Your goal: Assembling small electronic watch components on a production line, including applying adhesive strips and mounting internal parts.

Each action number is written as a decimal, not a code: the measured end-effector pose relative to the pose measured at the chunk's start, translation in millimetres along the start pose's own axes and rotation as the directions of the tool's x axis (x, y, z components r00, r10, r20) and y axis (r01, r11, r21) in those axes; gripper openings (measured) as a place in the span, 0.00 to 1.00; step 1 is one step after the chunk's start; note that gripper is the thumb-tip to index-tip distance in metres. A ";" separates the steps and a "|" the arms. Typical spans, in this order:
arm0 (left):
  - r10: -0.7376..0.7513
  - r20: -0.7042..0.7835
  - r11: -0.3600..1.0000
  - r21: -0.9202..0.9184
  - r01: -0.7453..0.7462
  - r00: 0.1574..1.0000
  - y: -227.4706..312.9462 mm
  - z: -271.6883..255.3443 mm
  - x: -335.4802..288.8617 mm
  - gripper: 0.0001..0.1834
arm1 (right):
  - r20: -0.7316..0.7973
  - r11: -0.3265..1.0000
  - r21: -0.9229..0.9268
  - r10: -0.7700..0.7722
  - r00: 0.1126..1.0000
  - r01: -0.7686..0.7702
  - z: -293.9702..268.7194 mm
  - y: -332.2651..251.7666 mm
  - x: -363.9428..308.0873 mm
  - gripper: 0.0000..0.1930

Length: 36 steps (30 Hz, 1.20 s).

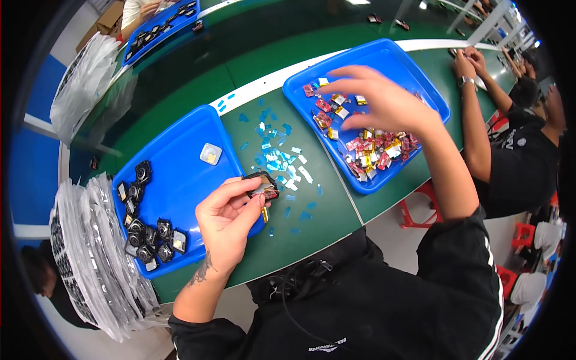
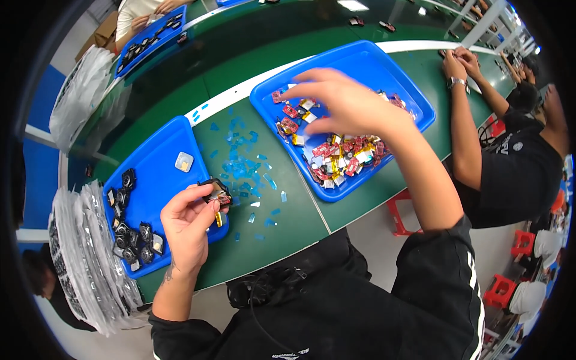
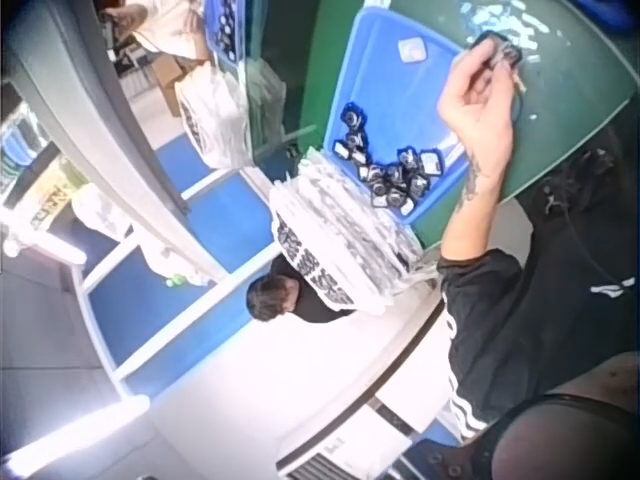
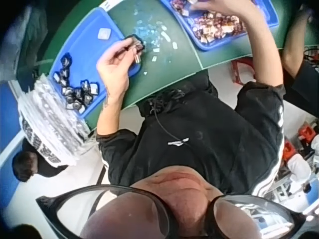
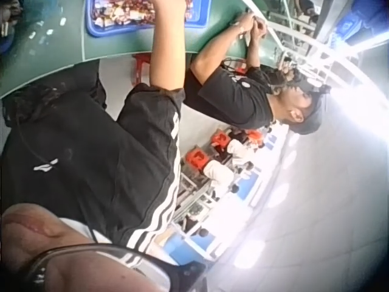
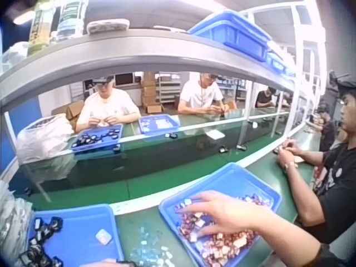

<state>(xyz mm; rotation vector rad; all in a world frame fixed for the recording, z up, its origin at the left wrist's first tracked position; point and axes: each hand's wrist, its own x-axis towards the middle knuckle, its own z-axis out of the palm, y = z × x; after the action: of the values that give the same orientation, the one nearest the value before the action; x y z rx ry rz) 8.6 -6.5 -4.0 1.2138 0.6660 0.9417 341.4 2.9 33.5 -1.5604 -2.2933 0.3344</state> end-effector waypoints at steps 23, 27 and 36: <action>-0.020 -0.056 1.000 0.003 0.020 0.998 1.7 4.6 1.2 0.15 | -0.303 0.974 -0.158 0.110 0.946 -0.164 14.2 12.3 -7.6 0.08; -0.065 -0.088 0.997 -0.036 0.062 0.994 4.2 5.4 -0.5 0.15 | -0.123 0.985 -0.018 0.168 0.978 -0.172 26.1 0.2 5.2 0.07; -0.057 -0.043 0.989 -0.139 0.050 0.997 5.6 5.6 1.9 0.14 | -0.079 0.968 -0.096 0.225 0.971 -0.232 39.1 0.5 9.9 0.06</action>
<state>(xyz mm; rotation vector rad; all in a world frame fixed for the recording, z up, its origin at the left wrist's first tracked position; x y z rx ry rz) 12.9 -7.1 2.9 1.0494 0.6568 0.9585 322.5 12.2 -0.8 -1.8648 -2.1134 0.2174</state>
